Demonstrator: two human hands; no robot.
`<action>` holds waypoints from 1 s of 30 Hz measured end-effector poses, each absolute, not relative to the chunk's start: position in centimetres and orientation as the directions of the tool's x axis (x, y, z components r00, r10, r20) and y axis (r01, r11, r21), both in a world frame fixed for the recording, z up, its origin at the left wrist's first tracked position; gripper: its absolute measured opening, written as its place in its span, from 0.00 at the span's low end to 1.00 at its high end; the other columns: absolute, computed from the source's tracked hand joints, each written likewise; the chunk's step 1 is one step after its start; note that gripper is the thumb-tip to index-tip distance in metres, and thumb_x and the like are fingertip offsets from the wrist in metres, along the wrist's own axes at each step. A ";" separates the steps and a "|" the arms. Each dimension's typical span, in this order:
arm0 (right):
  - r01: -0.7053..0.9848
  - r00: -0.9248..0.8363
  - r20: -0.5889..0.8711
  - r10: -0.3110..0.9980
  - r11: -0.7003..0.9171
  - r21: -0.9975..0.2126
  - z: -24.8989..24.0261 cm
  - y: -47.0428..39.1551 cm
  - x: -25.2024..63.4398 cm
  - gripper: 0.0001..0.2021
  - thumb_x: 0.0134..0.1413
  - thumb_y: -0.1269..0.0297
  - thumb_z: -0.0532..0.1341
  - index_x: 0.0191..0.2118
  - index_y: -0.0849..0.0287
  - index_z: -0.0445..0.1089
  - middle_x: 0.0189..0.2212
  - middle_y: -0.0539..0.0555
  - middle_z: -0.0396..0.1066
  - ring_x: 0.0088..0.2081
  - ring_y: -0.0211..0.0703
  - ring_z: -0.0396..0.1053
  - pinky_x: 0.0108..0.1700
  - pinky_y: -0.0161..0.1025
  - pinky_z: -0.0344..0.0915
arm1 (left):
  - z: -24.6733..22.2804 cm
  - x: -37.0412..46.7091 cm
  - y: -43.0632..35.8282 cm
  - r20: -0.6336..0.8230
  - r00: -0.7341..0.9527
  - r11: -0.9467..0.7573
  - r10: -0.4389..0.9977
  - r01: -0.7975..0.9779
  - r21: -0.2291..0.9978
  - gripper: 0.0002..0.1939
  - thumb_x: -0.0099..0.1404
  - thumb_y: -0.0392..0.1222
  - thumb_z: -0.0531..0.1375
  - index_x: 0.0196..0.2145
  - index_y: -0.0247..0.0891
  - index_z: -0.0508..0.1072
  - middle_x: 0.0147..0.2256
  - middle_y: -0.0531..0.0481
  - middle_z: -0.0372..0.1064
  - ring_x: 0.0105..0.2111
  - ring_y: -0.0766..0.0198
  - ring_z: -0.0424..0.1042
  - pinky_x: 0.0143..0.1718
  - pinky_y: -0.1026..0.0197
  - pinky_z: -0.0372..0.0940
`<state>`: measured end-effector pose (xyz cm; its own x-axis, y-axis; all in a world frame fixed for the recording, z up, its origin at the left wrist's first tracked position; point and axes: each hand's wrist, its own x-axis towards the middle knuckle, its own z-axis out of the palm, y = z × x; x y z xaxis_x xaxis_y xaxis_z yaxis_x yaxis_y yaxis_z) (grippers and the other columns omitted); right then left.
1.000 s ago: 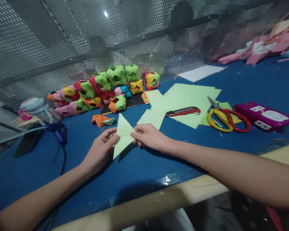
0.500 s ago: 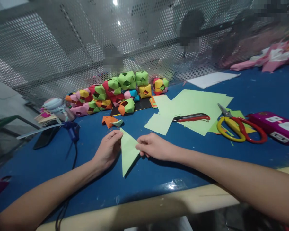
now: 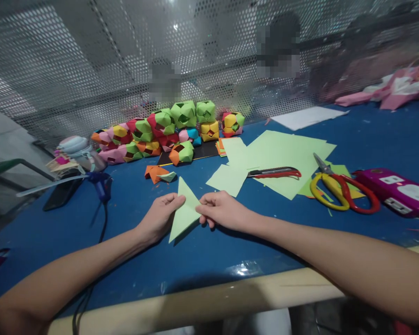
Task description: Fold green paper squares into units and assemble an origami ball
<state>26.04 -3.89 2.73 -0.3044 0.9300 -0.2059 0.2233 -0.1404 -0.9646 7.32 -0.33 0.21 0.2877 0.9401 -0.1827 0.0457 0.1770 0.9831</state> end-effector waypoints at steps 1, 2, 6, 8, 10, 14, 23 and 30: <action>0.217 -0.312 -0.211 0.927 -0.146 -0.965 2.7 -3.9 26.1 0.09 0.54 0.67 0.58 0.23 0.61 0.65 0.18 0.46 0.70 0.18 0.29 0.62 0.24 0.31 0.60 | 0.1 7.2 -0.1 -0.176 0.272 0.166 0.946 0.062 0.984 0.20 0.51 0.54 0.67 0.24 0.33 0.70 0.22 0.52 0.68 0.22 0.68 0.65 0.26 0.64 0.59; 0.211 -0.317 -0.216 0.924 -0.154 -0.965 2.7 -3.8 26.2 0.10 0.54 0.67 0.58 0.24 0.61 0.65 0.19 0.46 0.70 0.17 0.29 0.63 0.24 0.30 0.60 | 0.1 7.1 0.1 -0.168 0.259 0.155 0.951 0.069 0.985 0.20 0.52 0.55 0.66 0.25 0.33 0.70 0.22 0.52 0.68 0.22 0.68 0.65 0.25 0.64 0.59; 0.187 -0.300 -0.248 0.921 -0.198 -0.962 2.3 -3.6 26.4 0.10 0.55 0.66 0.58 0.24 0.61 0.66 0.18 0.47 0.72 0.16 0.29 0.63 0.22 0.29 0.57 | 0.1 6.9 0.5 -0.149 0.245 0.134 0.958 0.074 0.988 0.18 0.52 0.53 0.66 0.26 0.33 0.71 0.23 0.52 0.68 0.23 0.67 0.66 0.25 0.64 0.59; 0.170 -0.279 -0.266 0.922 -0.226 -0.959 2.3 -3.6 26.4 0.10 0.55 0.66 0.59 0.24 0.61 0.66 0.18 0.48 0.72 0.15 0.29 0.62 0.20 0.29 0.55 | 0.1 6.9 0.5 -0.143 0.257 0.122 0.956 0.096 0.988 0.16 0.52 0.51 0.67 0.27 0.34 0.71 0.23 0.52 0.68 0.23 0.68 0.65 0.25 0.65 0.58; 0.147 -0.261 -0.281 0.923 -0.250 -0.957 2.3 -3.6 26.5 0.09 0.54 0.66 0.60 0.24 0.61 0.66 0.16 0.47 0.71 0.15 0.29 0.62 0.19 0.29 0.54 | 0.2 6.8 0.4 -0.134 0.283 0.107 0.950 0.109 0.988 0.16 0.52 0.49 0.67 0.29 0.34 0.71 0.25 0.52 0.69 0.24 0.68 0.65 0.26 0.65 0.59; 0.099 -0.229 -0.265 0.937 -0.248 -0.964 2.5 -3.5 26.6 0.10 0.51 0.64 0.62 0.23 0.61 0.65 0.12 0.45 0.66 0.14 0.29 0.60 0.19 0.29 0.53 | 0.5 6.8 -0.1 -0.077 0.329 0.062 0.941 0.057 0.996 0.21 0.54 0.45 0.65 0.44 0.37 0.66 0.34 0.50 0.70 0.28 0.68 0.69 0.30 0.64 0.63; 0.066 -0.129 -0.212 0.969 -0.205 -0.977 1.5 -3.1 26.7 0.20 0.38 0.49 0.68 0.21 0.60 0.62 0.15 0.47 0.69 0.15 0.29 0.61 0.19 0.29 0.55 | 0.5 6.4 -1.6 0.097 0.478 -0.307 0.873 0.383 0.871 0.25 0.55 0.40 0.64 0.51 0.37 0.67 0.39 0.45 0.69 0.35 0.63 0.68 0.35 0.61 0.64; 0.206 -0.076 -0.152 0.985 -0.134 -0.969 1.2 -3.4 26.6 0.20 0.41 0.48 0.67 0.19 0.58 0.60 0.13 0.46 0.65 0.14 0.30 0.57 0.18 0.30 0.53 | 0.8 6.5 -1.6 0.141 0.434 -0.359 0.890 0.473 0.805 0.24 0.55 0.36 0.59 0.51 0.36 0.69 0.34 0.46 0.73 0.37 0.58 0.71 0.40 0.57 0.65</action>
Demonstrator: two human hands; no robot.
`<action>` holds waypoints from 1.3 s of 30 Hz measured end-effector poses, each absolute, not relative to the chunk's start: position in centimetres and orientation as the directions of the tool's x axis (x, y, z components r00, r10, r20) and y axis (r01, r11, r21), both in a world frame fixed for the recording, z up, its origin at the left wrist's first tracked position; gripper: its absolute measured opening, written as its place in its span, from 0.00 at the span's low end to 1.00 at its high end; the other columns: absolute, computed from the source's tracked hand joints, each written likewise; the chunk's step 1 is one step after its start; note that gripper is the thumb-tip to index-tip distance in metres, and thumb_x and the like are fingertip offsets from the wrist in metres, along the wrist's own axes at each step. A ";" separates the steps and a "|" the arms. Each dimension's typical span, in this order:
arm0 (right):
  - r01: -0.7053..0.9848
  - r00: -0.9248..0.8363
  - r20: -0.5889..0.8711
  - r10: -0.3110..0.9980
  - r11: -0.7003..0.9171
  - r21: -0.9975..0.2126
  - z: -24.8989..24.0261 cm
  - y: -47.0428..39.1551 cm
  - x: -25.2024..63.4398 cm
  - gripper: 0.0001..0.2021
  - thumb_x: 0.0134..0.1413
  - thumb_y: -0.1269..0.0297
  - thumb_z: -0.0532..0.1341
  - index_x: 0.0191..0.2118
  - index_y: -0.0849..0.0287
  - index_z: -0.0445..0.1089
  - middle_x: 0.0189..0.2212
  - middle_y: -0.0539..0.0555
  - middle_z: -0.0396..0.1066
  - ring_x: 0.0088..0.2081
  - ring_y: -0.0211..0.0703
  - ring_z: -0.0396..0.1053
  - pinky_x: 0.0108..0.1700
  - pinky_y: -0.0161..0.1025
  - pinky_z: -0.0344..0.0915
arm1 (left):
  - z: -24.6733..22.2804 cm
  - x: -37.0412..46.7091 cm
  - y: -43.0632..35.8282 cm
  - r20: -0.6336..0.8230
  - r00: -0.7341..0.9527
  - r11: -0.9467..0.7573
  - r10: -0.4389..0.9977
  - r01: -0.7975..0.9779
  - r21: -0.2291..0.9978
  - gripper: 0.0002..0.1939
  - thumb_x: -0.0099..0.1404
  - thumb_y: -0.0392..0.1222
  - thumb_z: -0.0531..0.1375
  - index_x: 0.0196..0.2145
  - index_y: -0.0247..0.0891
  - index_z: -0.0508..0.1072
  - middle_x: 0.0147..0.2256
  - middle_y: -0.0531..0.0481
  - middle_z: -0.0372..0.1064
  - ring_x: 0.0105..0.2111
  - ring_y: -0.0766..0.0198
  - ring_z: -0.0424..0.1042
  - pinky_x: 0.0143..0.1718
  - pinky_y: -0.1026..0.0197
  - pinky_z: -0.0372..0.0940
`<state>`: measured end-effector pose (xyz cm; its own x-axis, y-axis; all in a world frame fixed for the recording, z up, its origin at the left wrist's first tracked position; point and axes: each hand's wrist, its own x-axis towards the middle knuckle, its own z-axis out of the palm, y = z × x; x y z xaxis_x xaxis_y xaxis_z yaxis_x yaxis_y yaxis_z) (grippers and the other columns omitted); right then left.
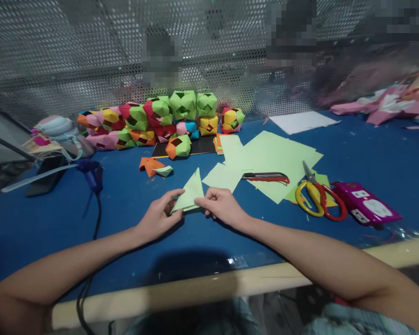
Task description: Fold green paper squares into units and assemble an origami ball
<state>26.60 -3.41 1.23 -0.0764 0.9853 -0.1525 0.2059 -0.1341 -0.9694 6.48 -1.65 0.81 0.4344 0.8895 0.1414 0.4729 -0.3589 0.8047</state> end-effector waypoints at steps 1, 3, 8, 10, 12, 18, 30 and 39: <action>0.225 -0.076 -0.142 0.987 -0.122 -0.967 1.2 -3.5 26.6 0.20 0.42 0.50 0.67 0.19 0.57 0.60 0.13 0.46 0.65 0.15 0.31 0.57 0.19 0.31 0.54 | 0.9 6.5 -1.7 0.135 0.435 -0.353 0.890 0.471 0.809 0.24 0.56 0.36 0.58 0.51 0.37 0.69 0.33 0.47 0.73 0.38 0.57 0.71 0.41 0.57 0.65; 0.248 -0.084 -0.116 0.990 -0.092 -0.964 1.1 -3.6 26.5 0.18 0.43 0.53 0.66 0.18 0.57 0.60 0.13 0.46 0.64 0.16 0.32 0.59 0.22 0.32 0.56 | 1.2 6.5 -1.7 0.114 0.449 -0.341 0.886 0.466 0.816 0.24 0.57 0.35 0.56 0.52 0.37 0.68 0.33 0.47 0.74 0.38 0.57 0.72 0.43 0.56 0.65; 0.258 -0.114 -0.085 0.990 -0.053 -0.965 0.7 -3.6 26.5 0.17 0.43 0.55 0.65 0.17 0.56 0.59 0.13 0.47 0.65 0.19 0.36 0.64 0.25 0.34 0.60 | 2.0 6.4 -1.5 0.082 0.418 -0.272 0.905 0.419 0.866 0.16 0.63 0.42 0.54 0.46 0.38 0.73 0.38 0.46 0.75 0.36 0.59 0.71 0.43 0.58 0.64; 0.279 -0.120 -0.090 0.989 -0.054 -0.959 0.8 -3.6 26.5 0.17 0.43 0.55 0.65 0.16 0.55 0.58 0.13 0.47 0.65 0.19 0.36 0.64 0.26 0.34 0.60 | 1.9 6.2 -1.0 0.037 0.381 -0.188 0.924 0.367 0.911 0.14 0.64 0.46 0.54 0.40 0.38 0.76 0.36 0.47 0.75 0.34 0.61 0.70 0.39 0.61 0.64; 0.316 -0.127 -0.096 0.987 -0.052 -0.947 0.9 -3.6 26.5 0.18 0.44 0.56 0.65 0.16 0.55 0.58 0.14 0.47 0.66 0.19 0.36 0.64 0.26 0.34 0.60 | 1.4 6.1 -0.4 -0.036 0.338 -0.069 0.940 0.294 0.953 0.15 0.64 0.49 0.55 0.33 0.36 0.75 0.31 0.48 0.74 0.31 0.62 0.68 0.34 0.62 0.63; 0.380 -0.172 -0.065 0.983 0.006 -0.925 0.8 -3.7 26.6 0.17 0.50 0.55 0.61 0.17 0.56 0.60 0.15 0.47 0.67 0.20 0.35 0.63 0.28 0.34 0.61 | -0.1 6.5 1.1 -0.173 0.261 0.207 0.950 -0.109 0.972 0.11 0.57 0.44 0.61 0.33 0.33 0.74 0.32 0.48 0.74 0.31 0.63 0.69 0.31 0.64 0.62; 0.410 -0.264 -0.211 0.941 -0.088 -0.908 1.4 -2.9 26.7 0.19 0.54 0.50 0.56 0.19 0.57 0.62 0.17 0.48 0.66 0.18 0.33 0.60 0.24 0.33 0.58 | 1.0 6.9 0.9 -0.281 0.241 0.350 0.929 -0.325 0.879 0.10 0.50 0.37 0.64 0.33 0.34 0.71 0.31 0.49 0.74 0.31 0.63 0.72 0.33 0.63 0.65; 0.286 -0.182 -0.247 0.952 -0.189 -0.939 3.0 0.6 24.7 0.12 0.44 0.61 0.61 0.37 0.59 0.68 0.31 0.51 0.73 0.33 0.41 0.69 0.36 0.38 0.65 | 1.6 5.6 1.8 -0.231 0.240 0.297 0.943 -0.294 0.908 0.16 0.52 0.35 0.62 0.41 0.35 0.73 0.36 0.48 0.75 0.31 0.63 0.72 0.32 0.63 0.63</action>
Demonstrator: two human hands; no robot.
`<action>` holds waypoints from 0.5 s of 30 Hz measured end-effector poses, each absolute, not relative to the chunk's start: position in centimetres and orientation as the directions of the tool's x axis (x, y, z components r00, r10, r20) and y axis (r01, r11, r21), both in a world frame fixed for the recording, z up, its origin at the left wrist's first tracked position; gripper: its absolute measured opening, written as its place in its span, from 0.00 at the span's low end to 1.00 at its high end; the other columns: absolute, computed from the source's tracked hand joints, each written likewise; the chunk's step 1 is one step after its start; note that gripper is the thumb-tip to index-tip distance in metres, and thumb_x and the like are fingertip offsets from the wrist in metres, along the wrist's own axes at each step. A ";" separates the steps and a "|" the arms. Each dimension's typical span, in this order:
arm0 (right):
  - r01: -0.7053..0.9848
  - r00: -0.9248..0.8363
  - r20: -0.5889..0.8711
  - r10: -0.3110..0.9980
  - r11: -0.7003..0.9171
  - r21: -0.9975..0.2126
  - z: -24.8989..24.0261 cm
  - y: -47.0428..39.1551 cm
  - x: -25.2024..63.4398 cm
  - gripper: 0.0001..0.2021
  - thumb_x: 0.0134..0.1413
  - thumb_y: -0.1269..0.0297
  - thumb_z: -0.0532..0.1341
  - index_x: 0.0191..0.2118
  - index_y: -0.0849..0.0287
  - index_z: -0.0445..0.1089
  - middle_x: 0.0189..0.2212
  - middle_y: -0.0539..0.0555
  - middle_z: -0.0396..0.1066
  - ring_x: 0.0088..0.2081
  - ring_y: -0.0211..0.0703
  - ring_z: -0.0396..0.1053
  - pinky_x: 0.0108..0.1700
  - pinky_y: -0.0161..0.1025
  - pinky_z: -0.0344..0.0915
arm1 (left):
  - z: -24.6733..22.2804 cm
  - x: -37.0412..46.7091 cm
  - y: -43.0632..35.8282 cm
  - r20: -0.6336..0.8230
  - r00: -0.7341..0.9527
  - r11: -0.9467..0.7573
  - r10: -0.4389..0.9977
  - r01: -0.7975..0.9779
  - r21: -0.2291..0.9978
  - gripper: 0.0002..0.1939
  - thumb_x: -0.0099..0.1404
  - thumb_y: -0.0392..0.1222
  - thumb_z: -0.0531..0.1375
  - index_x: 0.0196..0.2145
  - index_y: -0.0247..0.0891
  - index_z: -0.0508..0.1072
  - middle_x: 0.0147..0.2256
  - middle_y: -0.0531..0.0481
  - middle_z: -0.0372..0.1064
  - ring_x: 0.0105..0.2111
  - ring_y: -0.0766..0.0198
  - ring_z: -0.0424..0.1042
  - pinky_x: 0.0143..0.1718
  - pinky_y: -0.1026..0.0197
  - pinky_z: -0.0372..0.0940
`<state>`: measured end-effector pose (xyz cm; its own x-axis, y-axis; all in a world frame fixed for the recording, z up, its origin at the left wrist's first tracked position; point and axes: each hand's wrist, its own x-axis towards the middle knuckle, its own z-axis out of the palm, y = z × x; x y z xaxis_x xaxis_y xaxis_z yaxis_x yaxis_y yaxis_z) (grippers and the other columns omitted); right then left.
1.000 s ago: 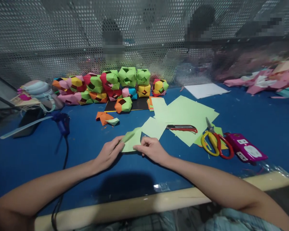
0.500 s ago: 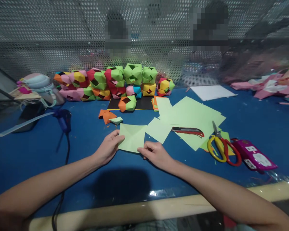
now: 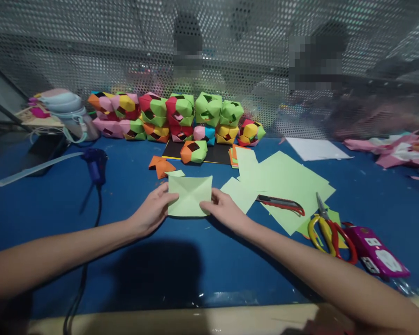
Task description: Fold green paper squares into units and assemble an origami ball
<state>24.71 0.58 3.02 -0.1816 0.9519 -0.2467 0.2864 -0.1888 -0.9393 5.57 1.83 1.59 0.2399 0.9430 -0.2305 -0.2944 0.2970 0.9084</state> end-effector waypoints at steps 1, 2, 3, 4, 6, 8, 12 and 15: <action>0.230 -0.180 -0.242 0.954 -0.199 -0.953 2.9 1.0 24.3 0.15 0.43 0.62 0.61 0.40 0.60 0.68 0.35 0.52 0.74 0.36 0.42 0.70 0.39 0.39 0.66 | 1.5 5.4 1.9 -0.229 0.243 0.297 0.943 -0.292 0.909 0.16 0.52 0.35 0.62 0.41 0.35 0.72 0.36 0.48 0.75 0.32 0.63 0.72 0.32 0.64 0.63; 0.179 -0.180 -0.236 0.955 -0.204 -0.962 2.8 1.3 23.8 0.17 0.43 0.63 0.61 0.42 0.60 0.68 0.37 0.53 0.75 0.38 0.43 0.71 0.40 0.40 0.66 | 1.5 5.2 1.9 -0.229 0.246 0.298 0.942 -0.291 0.909 0.17 0.52 0.35 0.62 0.42 0.35 0.72 0.36 0.48 0.75 0.32 0.63 0.72 0.32 0.64 0.63; 0.142 -0.184 -0.230 0.956 -0.206 -0.968 2.6 1.6 23.4 0.18 0.43 0.64 0.61 0.43 0.60 0.68 0.39 0.54 0.75 0.39 0.44 0.71 0.41 0.40 0.66 | 1.4 5.1 1.9 -0.230 0.248 0.299 0.941 -0.292 0.909 0.18 0.52 0.35 0.62 0.42 0.35 0.72 0.36 0.48 0.75 0.32 0.63 0.72 0.32 0.64 0.63; 0.119 -0.192 -0.224 0.955 -0.204 -0.972 2.4 1.8 23.0 0.18 0.42 0.64 0.60 0.44 0.60 0.68 0.40 0.54 0.75 0.39 0.45 0.71 0.41 0.40 0.67 | 1.4 4.9 2.0 -0.231 0.250 0.301 0.940 -0.295 0.907 0.18 0.51 0.35 0.63 0.43 0.34 0.72 0.36 0.47 0.75 0.32 0.63 0.72 0.32 0.64 0.63; 0.116 -0.218 -0.217 0.952 -0.195 -0.974 2.1 2.0 22.4 0.19 0.43 0.65 0.60 0.44 0.60 0.69 0.41 0.54 0.75 0.40 0.45 0.72 0.41 0.40 0.67 | 1.2 4.6 2.0 -0.237 0.257 0.312 0.937 -0.308 0.899 0.19 0.51 0.34 0.63 0.43 0.34 0.72 0.36 0.47 0.75 0.32 0.63 0.72 0.32 0.63 0.63; 0.142 -0.246 -0.212 0.946 -0.181 -0.973 1.9 2.0 22.1 0.19 0.43 0.66 0.60 0.45 0.59 0.69 0.41 0.54 0.75 0.41 0.46 0.72 0.40 0.41 0.67 | 0.9 4.4 2.2 -0.246 0.272 0.329 0.930 -0.322 0.888 0.19 0.51 0.35 0.62 0.43 0.33 0.73 0.36 0.46 0.76 0.32 0.62 0.73 0.33 0.62 0.64; 0.145 -0.260 -0.203 0.944 -0.170 -0.975 2.0 1.8 22.1 0.18 0.44 0.63 0.62 0.45 0.59 0.69 0.42 0.54 0.75 0.42 0.47 0.72 0.42 0.42 0.67 | 0.3 4.3 2.6 -0.260 0.286 0.352 0.922 -0.344 0.871 0.18 0.51 0.34 0.61 0.42 0.32 0.74 0.36 0.45 0.76 0.33 0.59 0.74 0.34 0.61 0.65; 0.158 -0.229 -0.191 0.955 -0.157 -0.975 2.1 2.1 22.4 0.15 0.46 0.59 0.62 0.41 0.59 0.69 0.40 0.55 0.75 0.42 0.46 0.71 0.45 0.44 0.66 | -0.2 4.3 2.8 -0.240 0.297 0.339 0.924 -0.352 0.872 0.18 0.52 0.34 0.61 0.43 0.33 0.74 0.37 0.44 0.76 0.33 0.59 0.74 0.34 0.60 0.66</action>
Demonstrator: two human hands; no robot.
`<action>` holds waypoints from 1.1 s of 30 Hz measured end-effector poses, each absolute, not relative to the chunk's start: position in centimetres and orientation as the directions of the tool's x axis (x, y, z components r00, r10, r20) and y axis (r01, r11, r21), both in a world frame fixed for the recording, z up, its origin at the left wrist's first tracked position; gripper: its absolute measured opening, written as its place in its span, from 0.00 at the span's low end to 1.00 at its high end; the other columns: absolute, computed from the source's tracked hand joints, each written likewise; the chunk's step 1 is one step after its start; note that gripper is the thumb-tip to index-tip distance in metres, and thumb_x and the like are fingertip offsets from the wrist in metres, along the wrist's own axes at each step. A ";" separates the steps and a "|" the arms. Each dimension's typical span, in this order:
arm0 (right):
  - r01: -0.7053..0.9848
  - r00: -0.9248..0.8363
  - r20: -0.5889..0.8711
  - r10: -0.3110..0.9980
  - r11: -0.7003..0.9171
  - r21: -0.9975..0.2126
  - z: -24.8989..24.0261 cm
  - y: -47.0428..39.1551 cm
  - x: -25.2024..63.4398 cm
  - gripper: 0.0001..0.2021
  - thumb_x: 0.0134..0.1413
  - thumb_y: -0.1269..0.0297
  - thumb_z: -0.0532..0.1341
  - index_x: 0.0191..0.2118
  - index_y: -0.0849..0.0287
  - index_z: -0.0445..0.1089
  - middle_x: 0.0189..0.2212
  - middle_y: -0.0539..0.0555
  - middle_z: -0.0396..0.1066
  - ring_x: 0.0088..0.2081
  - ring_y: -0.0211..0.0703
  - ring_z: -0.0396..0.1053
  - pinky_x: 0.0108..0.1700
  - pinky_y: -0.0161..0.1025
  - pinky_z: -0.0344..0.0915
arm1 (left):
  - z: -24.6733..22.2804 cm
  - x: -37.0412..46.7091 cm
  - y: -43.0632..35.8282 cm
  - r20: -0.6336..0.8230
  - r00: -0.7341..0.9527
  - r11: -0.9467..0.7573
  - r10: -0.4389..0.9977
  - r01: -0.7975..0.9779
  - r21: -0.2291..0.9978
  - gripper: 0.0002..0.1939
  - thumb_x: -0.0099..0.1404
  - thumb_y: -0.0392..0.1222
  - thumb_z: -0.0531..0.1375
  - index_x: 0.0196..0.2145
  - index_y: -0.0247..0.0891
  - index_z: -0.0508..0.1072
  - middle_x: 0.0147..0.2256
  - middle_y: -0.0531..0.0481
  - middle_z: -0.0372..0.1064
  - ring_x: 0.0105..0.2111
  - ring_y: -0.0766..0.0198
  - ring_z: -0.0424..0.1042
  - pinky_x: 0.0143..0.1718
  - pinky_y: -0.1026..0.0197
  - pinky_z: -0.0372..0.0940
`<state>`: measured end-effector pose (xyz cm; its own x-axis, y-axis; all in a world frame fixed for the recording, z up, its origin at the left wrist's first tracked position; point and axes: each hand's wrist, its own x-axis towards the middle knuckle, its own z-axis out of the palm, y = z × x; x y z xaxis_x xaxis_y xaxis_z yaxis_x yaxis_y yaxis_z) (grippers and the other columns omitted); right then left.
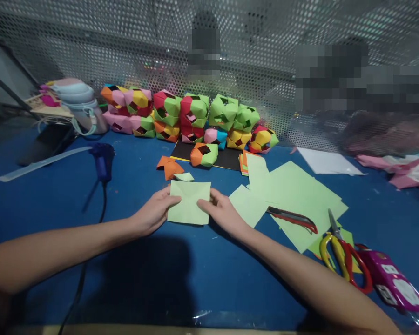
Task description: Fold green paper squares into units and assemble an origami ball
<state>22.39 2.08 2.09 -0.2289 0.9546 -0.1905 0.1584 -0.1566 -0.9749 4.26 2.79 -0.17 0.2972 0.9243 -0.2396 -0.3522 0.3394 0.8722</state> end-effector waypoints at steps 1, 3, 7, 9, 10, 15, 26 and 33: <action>0.171 -0.216 -0.183 0.959 -0.148 -0.974 2.1 2.2 22.4 0.14 0.46 0.58 0.62 0.39 0.59 0.69 0.39 0.55 0.75 0.41 0.46 0.71 0.45 0.44 0.66 | -0.4 4.2 2.8 -0.231 0.299 0.331 0.926 -0.347 0.877 0.18 0.52 0.35 0.61 0.43 0.34 0.74 0.37 0.44 0.76 0.33 0.59 0.74 0.34 0.60 0.66; 0.182 -0.199 -0.176 0.964 -0.140 -0.973 2.0 2.5 22.4 0.14 0.46 0.57 0.62 0.38 0.59 0.69 0.38 0.55 0.75 0.40 0.45 0.71 0.44 0.44 0.65 | -0.8 4.1 2.9 -0.221 0.301 0.316 0.928 -0.316 0.895 0.18 0.54 0.36 0.61 0.44 0.34 0.74 0.36 0.44 0.76 0.32 0.60 0.74 0.33 0.61 0.65; 0.182 -0.208 -0.212 0.955 -0.175 -0.968 2.3 2.9 22.3 0.15 0.45 0.61 0.61 0.41 0.59 0.70 0.38 0.54 0.75 0.38 0.44 0.71 0.39 0.41 0.66 | -1.1 3.7 3.1 -0.206 0.274 0.264 0.939 -0.196 0.944 0.14 0.56 0.39 0.61 0.42 0.36 0.73 0.35 0.46 0.75 0.31 0.62 0.72 0.32 0.61 0.64; 0.230 -0.233 -0.249 0.940 -0.196 -0.953 2.7 2.9 22.6 0.15 0.44 0.63 0.60 0.41 0.60 0.71 0.35 0.53 0.75 0.34 0.43 0.71 0.35 0.39 0.66 | -0.9 3.4 3.3 -0.173 0.218 0.198 0.961 -0.099 0.975 0.11 0.57 0.41 0.61 0.38 0.36 0.73 0.35 0.47 0.74 0.33 0.62 0.71 0.35 0.61 0.65; 0.270 -0.252 -0.272 0.929 -0.202 -0.941 2.9 3.0 22.8 0.15 0.44 0.64 0.59 0.40 0.61 0.71 0.34 0.53 0.75 0.32 0.42 0.70 0.33 0.38 0.65 | -0.7 3.3 3.4 -0.150 0.192 0.160 0.970 -0.039 0.986 0.10 0.57 0.42 0.61 0.37 0.37 0.73 0.34 0.48 0.73 0.33 0.63 0.71 0.37 0.61 0.65; 0.471 -0.323 -0.266 0.908 -0.089 -0.878 3.3 2.9 23.9 0.11 0.45 0.66 0.58 0.37 0.60 0.71 0.30 0.51 0.72 0.29 0.40 0.67 0.29 0.35 0.62 | 0.3 2.9 3.8 -0.016 0.232 -0.031 0.973 0.201 0.979 0.04 0.56 0.37 0.60 0.32 0.38 0.72 0.32 0.51 0.71 0.34 0.64 0.69 0.40 0.61 0.63; 0.512 -0.509 0.241 0.826 0.516 -0.687 0.1 2.0 23.9 0.05 0.54 0.72 0.55 0.31 0.59 0.67 0.28 0.52 0.67 0.31 0.39 0.64 0.34 0.36 0.60 | 0.3 2.2 3.9 0.127 0.509 -0.436 0.852 0.553 0.710 0.15 0.57 0.31 0.53 0.41 0.39 0.73 0.39 0.48 0.71 0.42 0.58 0.66 0.46 0.57 0.60; 0.526 -0.699 0.430 0.571 0.818 -0.231 -0.8 1.5 24.0 0.11 0.59 0.77 0.51 0.38 0.61 0.69 0.37 0.57 0.74 0.36 0.43 0.64 0.35 0.40 0.55 | -0.1 2.0 4.2 0.177 0.664 -0.615 0.727 0.514 0.598 0.14 0.62 0.34 0.50 0.41 0.39 0.73 0.37 0.46 0.71 0.41 0.58 0.64 0.46 0.56 0.57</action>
<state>24.00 1.47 -0.79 -0.6990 0.5713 0.4301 0.5265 0.8182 -0.2311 2.02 4.17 -0.11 0.6636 0.7269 0.1770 0.5144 -0.6151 0.5976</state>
